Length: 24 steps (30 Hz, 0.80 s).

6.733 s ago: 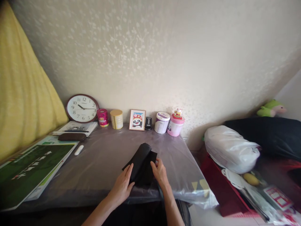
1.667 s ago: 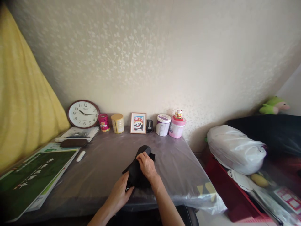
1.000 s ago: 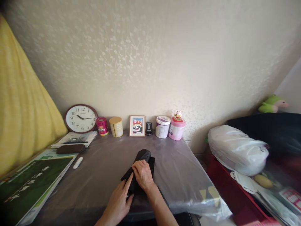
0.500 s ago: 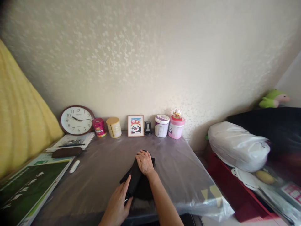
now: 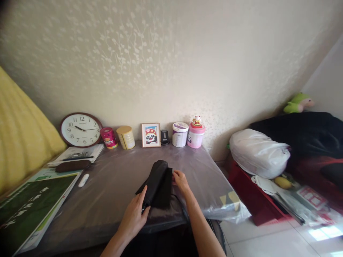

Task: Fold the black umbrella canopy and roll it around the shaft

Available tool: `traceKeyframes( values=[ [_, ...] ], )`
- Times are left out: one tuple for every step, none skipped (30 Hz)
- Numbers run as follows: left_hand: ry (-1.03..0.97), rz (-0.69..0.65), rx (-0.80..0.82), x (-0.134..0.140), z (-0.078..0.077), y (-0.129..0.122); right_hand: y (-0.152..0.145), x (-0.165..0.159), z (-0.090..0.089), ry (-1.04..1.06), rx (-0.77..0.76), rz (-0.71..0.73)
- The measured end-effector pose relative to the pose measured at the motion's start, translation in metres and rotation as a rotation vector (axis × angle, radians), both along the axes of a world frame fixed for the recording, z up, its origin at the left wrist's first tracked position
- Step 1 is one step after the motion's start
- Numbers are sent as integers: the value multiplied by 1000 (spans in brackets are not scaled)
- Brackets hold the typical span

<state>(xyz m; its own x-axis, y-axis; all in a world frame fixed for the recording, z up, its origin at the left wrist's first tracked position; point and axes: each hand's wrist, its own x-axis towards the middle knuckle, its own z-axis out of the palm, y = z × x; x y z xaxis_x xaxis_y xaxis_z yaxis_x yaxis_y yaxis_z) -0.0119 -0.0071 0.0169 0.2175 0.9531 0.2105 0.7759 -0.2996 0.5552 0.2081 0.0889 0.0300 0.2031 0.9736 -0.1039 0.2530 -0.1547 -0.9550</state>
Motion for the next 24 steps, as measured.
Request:
traceKeyframes(
  values=[
    [1, 3, 1, 0, 0, 0, -3, -3, 2, 63, -18, 24],
    [5, 5, 2, 0, 1, 0, -5, -7, 5, 135, -37, 47],
    [10, 5, 3, 0, 1, 0, -7, -11, 8, 207, -61, 69],
    [17, 5, 3, 0, 2, 0, -7, -15, 12, 270, -87, 88],
    [25, 5, 2, 0, 2, 0, -8, -18, 15, 314, -111, 101],
    [32, 7, 1, 0, 3, 0, -7, -21, 18, 333, -130, 108],
    [38, 7, -1, 0, 3, 0, -7, -23, 19, 341, -146, 111],
    [42, 8, -3, 0, 3, 0, -6, -26, 20, 342, -157, 111],
    [44, 9, -3, 0, 3, 0, -5, -28, 20, 340, -164, 111],
    [44, 11, 0, 0, 3, 0, -4, -30, 20, 338, -170, 110],
    [41, 12, 3, 0, 2, 0, -3, -31, 19, 334, -177, 109],
    [37, 14, 5, 0, 2, 0, -2, -33, 17, 328, -185, 109],
    [32, 16, 5, 0, 2, 0, -1, -34, 15, 321, -194, 108],
    [29, 16, 6, 0, 2, 0, 0, -36, 13, 311, -203, 107],
    [28, 13, 6, 0, 3, 0, 1, -37, 11, 298, -212, 104],
    [28, 11, 7, 0, 3, 0, 2, -38, 9, 282, -219, 102],
    [31, 10, 7, 0, 3, 0, 3, -39, 6, 263, -225, 102],
    [35, 11, 8, 0, 4, 0, 4, -39, 4, 241, -229, 105],
    [39, 13, 6, 0, 4, 0, 5, -40, 2, 215, -229, 108],
    [42, 14, 4, 0, 4, 0, 7, -40, -1, 187, -226, 112],
    [44, 15, 5, 0, 3, 0, 8, -41, -3, 155, -217, 114],
    [44, 15, 6, 1, 2, 0, 10, -41, -5, 119, -202, 110],
    [42, 16, 9, 1, 2, 0, 11, -41, -8, 78, -180, 98],
    [39, 17, 13, 1, 1, 0, 12, -41, -10, 32, -151, 79]
  ],
)
